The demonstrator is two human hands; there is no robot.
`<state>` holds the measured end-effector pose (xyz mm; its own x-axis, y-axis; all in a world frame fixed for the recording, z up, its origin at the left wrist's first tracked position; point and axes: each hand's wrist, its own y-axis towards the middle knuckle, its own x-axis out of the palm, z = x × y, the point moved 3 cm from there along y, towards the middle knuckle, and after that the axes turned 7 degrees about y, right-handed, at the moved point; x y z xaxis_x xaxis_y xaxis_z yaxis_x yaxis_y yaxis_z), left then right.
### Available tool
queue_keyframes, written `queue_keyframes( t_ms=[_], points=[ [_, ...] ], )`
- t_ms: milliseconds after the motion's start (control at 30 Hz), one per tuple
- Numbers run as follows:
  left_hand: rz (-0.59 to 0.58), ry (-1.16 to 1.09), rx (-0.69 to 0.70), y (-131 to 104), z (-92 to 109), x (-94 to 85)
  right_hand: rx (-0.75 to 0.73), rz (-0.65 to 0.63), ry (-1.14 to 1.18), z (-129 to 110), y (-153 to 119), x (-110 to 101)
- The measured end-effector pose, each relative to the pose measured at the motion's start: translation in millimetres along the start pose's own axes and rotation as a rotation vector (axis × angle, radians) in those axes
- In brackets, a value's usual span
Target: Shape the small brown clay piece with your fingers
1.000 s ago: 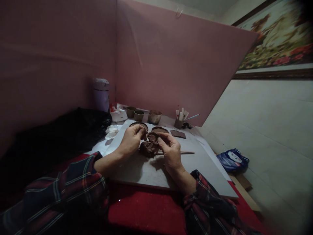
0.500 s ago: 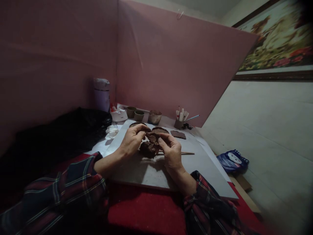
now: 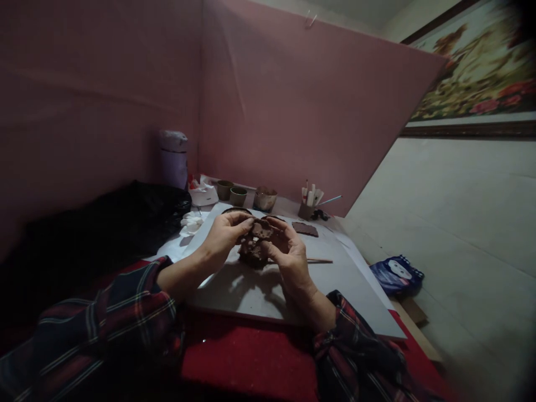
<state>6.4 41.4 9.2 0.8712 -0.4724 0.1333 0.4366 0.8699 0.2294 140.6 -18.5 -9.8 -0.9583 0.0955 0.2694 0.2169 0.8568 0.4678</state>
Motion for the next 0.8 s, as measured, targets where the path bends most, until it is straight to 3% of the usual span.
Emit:
queue_keyframes(
  t_ms=[233, 800],
  points=[
    [-0.026, 0.011, 0.005, -1.9, 0.9, 0.9, 0.011, 0.004, -0.087, 0.8, 4.3, -5.9],
    [-0.018, 0.310, 0.164, -4.7, 8.2, 3.6, 0.041, 0.031, -0.114, 1.6, 0.9, -5.1]
  ],
)
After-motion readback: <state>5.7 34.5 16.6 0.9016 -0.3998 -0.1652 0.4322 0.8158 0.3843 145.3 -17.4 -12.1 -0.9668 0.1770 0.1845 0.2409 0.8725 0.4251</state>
